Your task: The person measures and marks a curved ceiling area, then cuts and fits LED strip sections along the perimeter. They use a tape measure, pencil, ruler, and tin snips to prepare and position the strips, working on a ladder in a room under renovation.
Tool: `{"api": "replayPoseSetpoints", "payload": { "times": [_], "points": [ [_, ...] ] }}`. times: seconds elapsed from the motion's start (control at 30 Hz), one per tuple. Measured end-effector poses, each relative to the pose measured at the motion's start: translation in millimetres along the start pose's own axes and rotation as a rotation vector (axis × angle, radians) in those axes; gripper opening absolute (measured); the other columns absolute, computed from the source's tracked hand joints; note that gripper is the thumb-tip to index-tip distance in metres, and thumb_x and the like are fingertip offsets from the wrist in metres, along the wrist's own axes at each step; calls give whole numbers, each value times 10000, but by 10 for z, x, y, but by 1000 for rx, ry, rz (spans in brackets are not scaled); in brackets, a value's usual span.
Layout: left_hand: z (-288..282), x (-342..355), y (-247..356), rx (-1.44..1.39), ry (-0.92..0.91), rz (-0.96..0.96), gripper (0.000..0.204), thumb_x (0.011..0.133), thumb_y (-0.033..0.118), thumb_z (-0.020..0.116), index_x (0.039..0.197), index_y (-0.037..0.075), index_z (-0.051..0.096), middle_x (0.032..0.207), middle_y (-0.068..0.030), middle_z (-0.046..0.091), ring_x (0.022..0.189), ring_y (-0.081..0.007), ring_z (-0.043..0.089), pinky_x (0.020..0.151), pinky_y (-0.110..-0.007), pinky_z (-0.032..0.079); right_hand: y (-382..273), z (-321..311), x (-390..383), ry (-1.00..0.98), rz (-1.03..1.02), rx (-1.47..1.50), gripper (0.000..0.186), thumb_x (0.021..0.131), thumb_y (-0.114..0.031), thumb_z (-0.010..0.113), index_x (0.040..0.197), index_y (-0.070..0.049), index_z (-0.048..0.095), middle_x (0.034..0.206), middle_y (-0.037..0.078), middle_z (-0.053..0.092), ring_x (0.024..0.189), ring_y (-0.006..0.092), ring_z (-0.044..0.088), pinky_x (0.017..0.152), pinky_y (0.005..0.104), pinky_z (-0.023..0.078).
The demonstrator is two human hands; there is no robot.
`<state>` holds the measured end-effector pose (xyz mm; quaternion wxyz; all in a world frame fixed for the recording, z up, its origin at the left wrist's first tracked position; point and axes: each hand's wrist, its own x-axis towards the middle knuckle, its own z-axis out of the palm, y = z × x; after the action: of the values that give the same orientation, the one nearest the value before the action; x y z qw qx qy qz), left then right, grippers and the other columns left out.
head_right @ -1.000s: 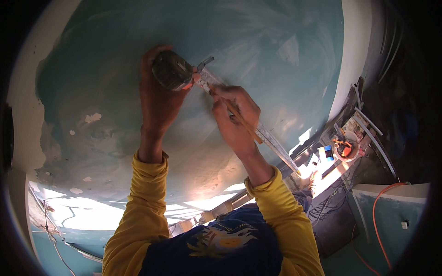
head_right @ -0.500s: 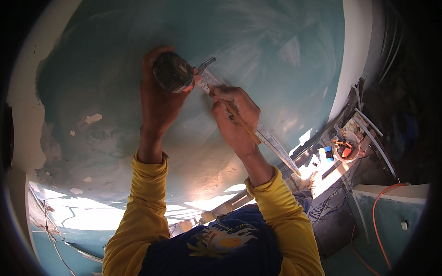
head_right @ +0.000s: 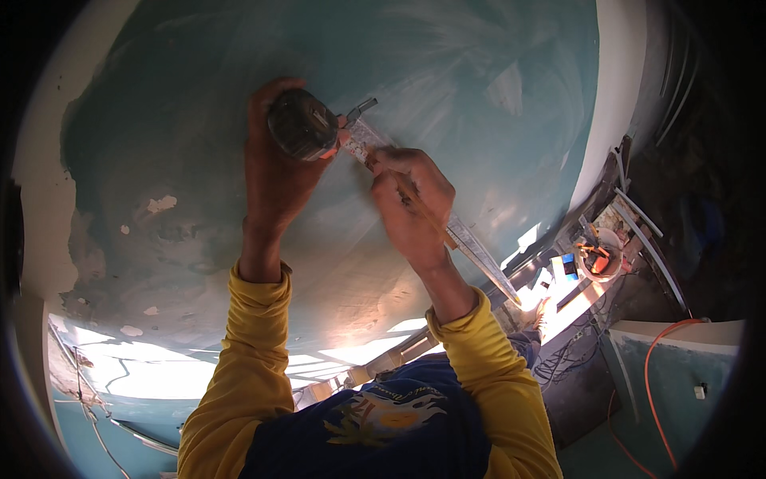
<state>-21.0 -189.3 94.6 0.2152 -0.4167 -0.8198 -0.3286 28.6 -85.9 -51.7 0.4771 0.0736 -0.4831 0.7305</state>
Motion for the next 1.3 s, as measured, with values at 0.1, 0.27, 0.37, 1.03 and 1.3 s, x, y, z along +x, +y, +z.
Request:
{"api": "replayPoseSetpoints", "payload": {
  "times": [0.1, 0.27, 0.37, 1.03, 1.3],
  "points": [
    [4, 1, -4, -27, -5, -4, 705, 790, -20, 860, 1356, 69, 449, 1007, -63, 664, 957, -154, 728, 808, -283, 602, 42, 3, 3, 8, -24, 7, 157, 913, 75, 644, 1059, 26, 675, 1017, 127, 720, 914, 157, 708, 808, 270, 556],
    [-13, -15, -16, -36, -7, -1, 700, 789, -25, 861, 1351, 68, 454, 1000, -59, 653, 934, -140, 712, 798, -278, 594, 17, -11, 3, 17, 41, 24, 166, 908, 86, 646, 1059, 23, 674, 1022, 125, 719, 912, 150, 706, 802, 265, 552],
    [-13, -2, 11, -31, -8, 5, 699, 788, -27, 861, 1349, 68, 455, 998, -55, 646, 929, -135, 704, 795, -278, 593, 2, 2, 29, -11, -36, -34, 158, 911, 80, 644, 1056, 25, 672, 1033, 129, 718, 914, 151, 705, 805, 266, 552],
    [-53, -15, -28, -68, -61, -19, 669, 794, -60, 840, 1328, 81, 463, 966, -50, 618, 915, -118, 665, 822, -287, 604, 6, -6, 49, -49, -81, -110, 150, 898, 54, 684, 1039, 6, 669, 1017, 129, 718, 919, 163, 710, 808, 286, 561],
    [-77, -13, -50, -59, -74, -6, 667, 802, -61, 829, 1334, 78, 452, 1007, -73, 616, 976, -160, 711, 830, -308, 618, 39, 6, 24, -21, -54, -90, 128, 921, 26, 655, 1047, 6, 669, 1004, 119, 709, 884, 148, 685, 790, 263, 537]
  ]
}}
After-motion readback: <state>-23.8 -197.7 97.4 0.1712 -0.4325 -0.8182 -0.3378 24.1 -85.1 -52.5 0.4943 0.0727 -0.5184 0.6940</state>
